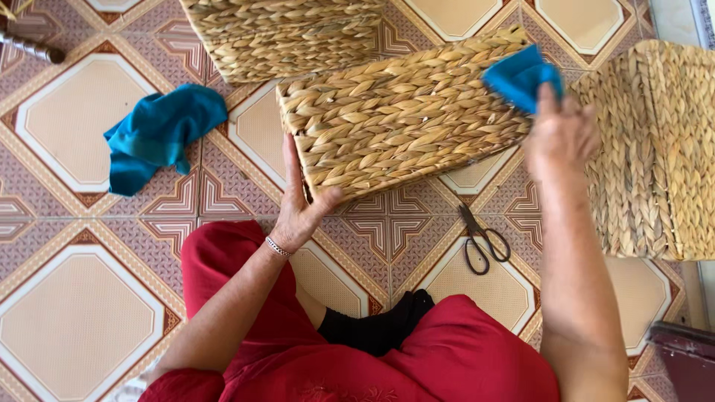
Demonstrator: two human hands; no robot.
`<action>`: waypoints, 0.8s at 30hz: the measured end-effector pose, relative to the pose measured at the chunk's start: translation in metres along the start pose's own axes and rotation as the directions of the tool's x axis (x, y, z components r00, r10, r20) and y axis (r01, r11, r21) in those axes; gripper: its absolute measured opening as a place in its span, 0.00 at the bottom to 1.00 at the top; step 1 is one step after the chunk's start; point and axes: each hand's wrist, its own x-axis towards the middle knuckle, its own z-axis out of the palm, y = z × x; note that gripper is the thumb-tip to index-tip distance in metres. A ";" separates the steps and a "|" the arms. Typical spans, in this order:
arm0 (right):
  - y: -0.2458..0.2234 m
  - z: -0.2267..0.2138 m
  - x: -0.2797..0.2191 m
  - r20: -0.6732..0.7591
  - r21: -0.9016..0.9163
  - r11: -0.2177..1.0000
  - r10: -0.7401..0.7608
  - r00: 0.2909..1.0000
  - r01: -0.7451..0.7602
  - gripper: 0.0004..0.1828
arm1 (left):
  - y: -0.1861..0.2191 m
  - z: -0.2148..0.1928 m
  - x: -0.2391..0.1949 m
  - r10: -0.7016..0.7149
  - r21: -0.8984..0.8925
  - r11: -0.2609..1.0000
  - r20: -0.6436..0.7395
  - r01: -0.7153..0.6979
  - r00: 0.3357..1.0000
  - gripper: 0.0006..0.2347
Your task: The person wipes the exterior and interior surfaces of a woven basket with a blue cloth and trims loose fibers using scissors. The person repeatedly wipes different sides and edges, then uses the scissors to cut protruding strands along the rim.
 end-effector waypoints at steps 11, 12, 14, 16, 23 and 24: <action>-0.206 -0.074 -0.037 -0.339 0.215 0.705 -0.595 0.729 0.675 0.30 | -0.056 -0.001 -0.014 -0.066 0.137 0.988 -0.083 0.077 0.994 0.55; -0.212 -0.079 -0.039 -0.346 0.252 0.652 -0.629 0.696 0.715 0.30 | -0.061 -0.004 -0.015 -0.018 0.383 0.923 -0.046 0.035 0.999 0.52; -0.211 -0.083 -0.040 -0.366 0.323 0.534 -0.691 0.623 0.781 0.31 | -0.061 -0.008 -0.016 0.041 0.777 0.626 0.060 -0.072 0.997 0.47; -0.188 -0.077 -0.026 -0.297 0.315 0.624 -0.651 0.699 0.715 0.30 | -0.049 -0.007 -0.014 0.170 0.607 0.785 -0.018 -0.124 0.985 0.52; -0.077 -0.040 0.019 -0.164 -0.025 0.918 -0.395 0.904 0.397 0.35 | 0.053 -0.007 -0.001 0.332 0.808 0.525 0.093 -0.266 0.939 0.43; -0.072 -0.036 0.021 -0.170 -0.067 0.928 -0.373 0.912 0.367 0.34 | 0.064 -0.005 0.003 0.343 0.820 0.477 0.157 -0.316 0.926 0.36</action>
